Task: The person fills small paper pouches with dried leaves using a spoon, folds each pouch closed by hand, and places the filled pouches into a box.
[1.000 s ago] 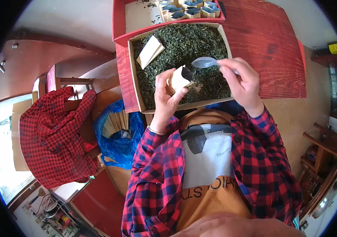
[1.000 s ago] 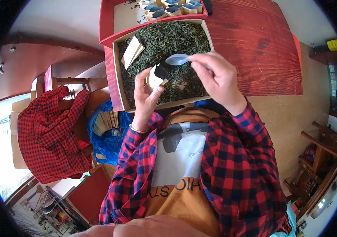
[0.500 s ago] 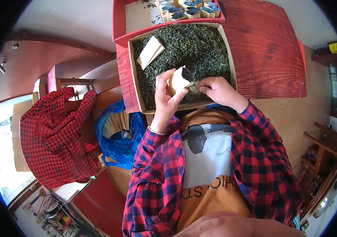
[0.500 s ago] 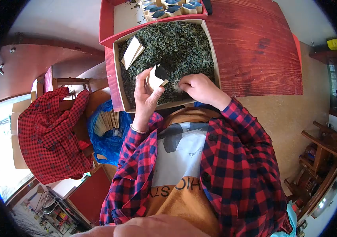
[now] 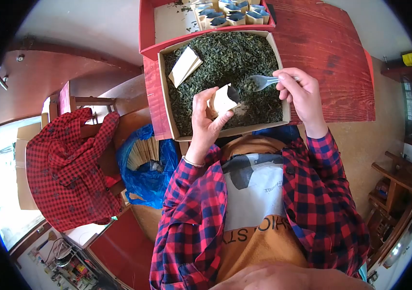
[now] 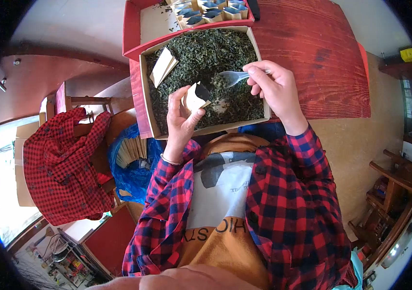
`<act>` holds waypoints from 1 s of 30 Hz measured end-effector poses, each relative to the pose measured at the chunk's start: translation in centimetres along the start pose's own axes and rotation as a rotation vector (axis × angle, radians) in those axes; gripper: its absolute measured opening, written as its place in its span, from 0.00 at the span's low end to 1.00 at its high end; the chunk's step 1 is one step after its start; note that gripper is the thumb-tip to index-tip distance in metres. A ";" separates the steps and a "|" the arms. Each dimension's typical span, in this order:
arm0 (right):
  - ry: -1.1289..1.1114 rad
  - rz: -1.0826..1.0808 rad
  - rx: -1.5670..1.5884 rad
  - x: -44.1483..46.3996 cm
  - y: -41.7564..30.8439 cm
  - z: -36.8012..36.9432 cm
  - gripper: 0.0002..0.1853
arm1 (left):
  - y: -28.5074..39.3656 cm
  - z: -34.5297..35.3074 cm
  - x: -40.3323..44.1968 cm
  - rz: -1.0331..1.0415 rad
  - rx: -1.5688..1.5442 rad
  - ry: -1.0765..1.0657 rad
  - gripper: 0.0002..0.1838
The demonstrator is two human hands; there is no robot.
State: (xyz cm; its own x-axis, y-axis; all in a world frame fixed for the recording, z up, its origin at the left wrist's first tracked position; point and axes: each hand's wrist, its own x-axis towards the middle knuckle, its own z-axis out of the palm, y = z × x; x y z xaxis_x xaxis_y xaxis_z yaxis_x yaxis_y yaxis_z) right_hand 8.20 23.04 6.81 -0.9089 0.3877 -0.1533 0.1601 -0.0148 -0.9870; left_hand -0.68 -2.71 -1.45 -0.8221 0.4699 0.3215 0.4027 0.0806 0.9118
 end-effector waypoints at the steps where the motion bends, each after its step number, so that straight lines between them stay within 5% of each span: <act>1: 0.022 -0.033 0.005 -0.4 -0.6 0.5 0.12 | 0.1 0.0 0.0 0.010 0.028 -0.007 0.36; 8: -0.140 -0.719 -0.440 -1.8 -0.5 3.7 0.11 | 0.2 0.1 0.1 0.075 0.120 -0.017 0.37; 11: -0.194 -0.925 -0.534 -1.7 0.1 4.6 0.13 | -0.1 0.2 -0.3 -0.063 -0.032 -0.048 0.38; 14: -0.136 -0.914 -0.453 -1.4 -0.8 3.7 0.13 | -0.3 0.2 -0.3 -0.052 -0.032 -0.040 0.39; 18: 0.078 -0.585 -0.316 -1.1 -0.3 2.3 0.09 | -0.3 0.2 -0.4 -0.109 -0.165 -0.023 0.39; 21: 0.086 -0.545 -0.468 0.6 2.7 2.3 0.09 | -0.1 0.2 -0.4 -0.152 -0.248 -0.040 0.39; 24: -0.089 -0.505 -0.663 0.8 6.3 3.8 0.07 | 0.3 0.1 -0.3 -0.166 -0.269 -0.054 0.39; 30: -0.396 -0.388 -0.528 0.3 8.8 5.2 0.07 | 0.4 0.1 -0.3 -0.136 -0.240 -0.062 0.39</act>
State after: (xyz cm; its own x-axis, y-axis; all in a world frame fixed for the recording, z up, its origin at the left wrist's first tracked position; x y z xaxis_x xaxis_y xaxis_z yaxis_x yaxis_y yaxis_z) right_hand 7.34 18.25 -2.19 -0.9918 -0.0857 0.0949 -0.1261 0.5361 -0.8347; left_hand -0.28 -2.74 -1.16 -0.8326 0.5229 0.1824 0.1772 -0.0605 0.9823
